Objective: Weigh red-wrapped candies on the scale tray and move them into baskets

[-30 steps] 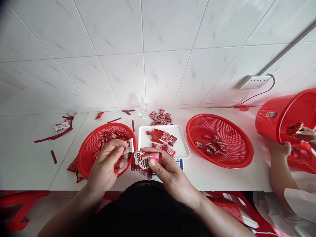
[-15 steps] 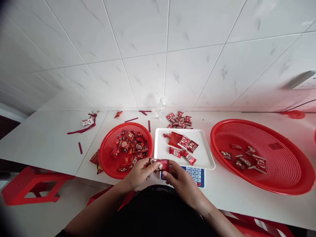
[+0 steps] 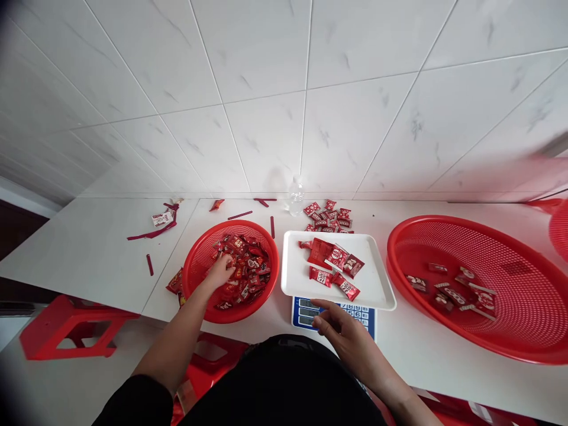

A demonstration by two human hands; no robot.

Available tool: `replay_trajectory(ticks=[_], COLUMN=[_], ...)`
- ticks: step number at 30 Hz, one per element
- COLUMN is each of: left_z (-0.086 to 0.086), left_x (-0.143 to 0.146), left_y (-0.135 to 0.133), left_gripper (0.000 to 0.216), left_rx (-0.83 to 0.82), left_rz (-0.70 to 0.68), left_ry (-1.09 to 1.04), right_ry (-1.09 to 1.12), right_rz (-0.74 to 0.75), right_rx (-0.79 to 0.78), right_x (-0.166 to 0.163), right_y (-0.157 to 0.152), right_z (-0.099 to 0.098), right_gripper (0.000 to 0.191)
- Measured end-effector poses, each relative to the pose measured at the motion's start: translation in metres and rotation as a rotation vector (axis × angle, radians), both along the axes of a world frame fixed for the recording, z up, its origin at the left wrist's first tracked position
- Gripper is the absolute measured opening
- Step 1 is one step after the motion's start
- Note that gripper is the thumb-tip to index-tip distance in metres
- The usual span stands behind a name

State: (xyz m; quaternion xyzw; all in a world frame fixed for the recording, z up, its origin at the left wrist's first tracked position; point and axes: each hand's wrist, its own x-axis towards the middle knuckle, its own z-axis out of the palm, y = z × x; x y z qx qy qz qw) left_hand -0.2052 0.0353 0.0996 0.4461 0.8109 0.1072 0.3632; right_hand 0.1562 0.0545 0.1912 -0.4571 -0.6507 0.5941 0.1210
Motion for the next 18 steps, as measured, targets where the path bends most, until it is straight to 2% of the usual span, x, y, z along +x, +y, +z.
replay_trajectory(ticks=[4, 8, 10, 13, 18], left_z=[-0.028, -0.044, -0.047, -0.046, -0.040], left_x=[-0.013, -0.019, -0.025, -0.036, -0.046], left_y=[0.010, 0.011, 0.009, 0.004, -0.012], left_gripper=[0.071, 0.052, 0.043, 0.043, 0.050], left_rx=[0.042, 0.111, 0.149, 0.204, 0.255], left_rz=[0.154, 0.279, 0.355, 0.445, 0.428], left_ry=[0.085, 0.056, 0.024, -0.038, -0.108], right_ry=[-0.022, -0.030, -0.022, -0.029, -0.046], right_rz=[0.038, 0.042, 0.040, 0.047, 0.062], right_rx=[0.002, 0.000, -0.006, -0.021, -0.019], right_x=[-0.004, -0.006, -0.005, -0.002, -0.004], right_y=[0.002, 0.003, 0.004, 0.005, 0.006], right_z=[-0.008, -0.012, -0.012, -0.013, -0.016], right_gripper=[0.049, 0.050, 0.049, 0.049, 0.050])
